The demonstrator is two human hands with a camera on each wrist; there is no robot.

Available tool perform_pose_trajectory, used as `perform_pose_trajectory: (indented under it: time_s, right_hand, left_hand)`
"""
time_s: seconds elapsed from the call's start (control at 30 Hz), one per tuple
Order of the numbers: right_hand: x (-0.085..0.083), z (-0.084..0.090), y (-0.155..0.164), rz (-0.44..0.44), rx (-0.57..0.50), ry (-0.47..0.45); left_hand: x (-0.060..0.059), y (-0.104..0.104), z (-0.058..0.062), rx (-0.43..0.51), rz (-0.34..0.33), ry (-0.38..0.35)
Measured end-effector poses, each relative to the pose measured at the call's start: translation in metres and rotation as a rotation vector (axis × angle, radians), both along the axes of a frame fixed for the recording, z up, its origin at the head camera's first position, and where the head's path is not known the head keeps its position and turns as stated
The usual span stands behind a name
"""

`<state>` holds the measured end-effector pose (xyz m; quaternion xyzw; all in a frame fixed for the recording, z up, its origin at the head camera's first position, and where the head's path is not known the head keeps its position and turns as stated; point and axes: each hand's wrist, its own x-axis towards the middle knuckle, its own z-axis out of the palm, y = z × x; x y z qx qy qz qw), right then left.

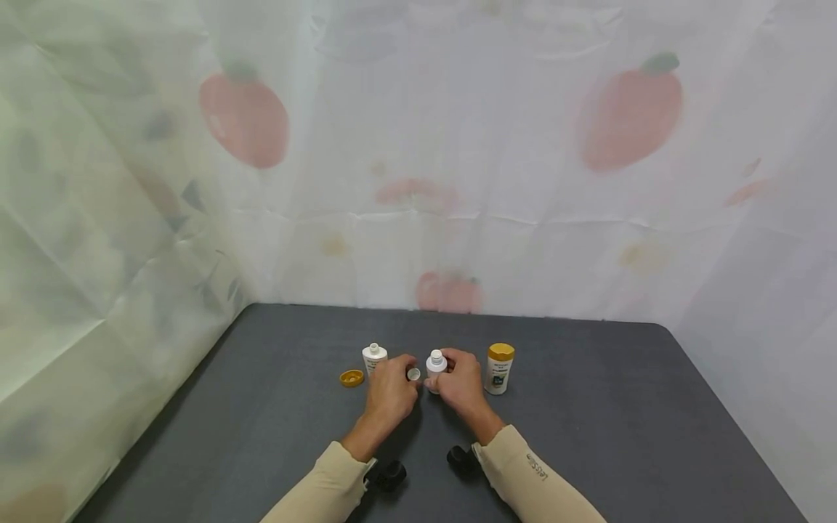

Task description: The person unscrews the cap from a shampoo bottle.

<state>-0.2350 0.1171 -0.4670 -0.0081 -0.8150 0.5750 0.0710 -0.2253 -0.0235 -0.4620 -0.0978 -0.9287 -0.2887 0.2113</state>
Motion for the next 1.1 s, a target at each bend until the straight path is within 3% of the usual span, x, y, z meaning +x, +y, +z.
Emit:
perform_pose_trajectory:
  time_s: [0.5, 0.87, 1.1]
  right_hand:
    - [-0.001, -0.002, 0.002, 0.006, 0.020, -0.045]
    - [0.000, -0.001, 0.005, 0.029, 0.183, -0.012]
    - [0.007, 0.000, 0.008, 0.044, 0.372, 0.046]
  left_hand:
    - [-0.001, 0.003, 0.000, -0.014, -0.004, -0.051]
    - [-0.003, 0.001, -0.005, -0.037, -0.002, -0.072]
    - [-0.004, 0.005, -0.010, -0.050, 0.001, -0.087]
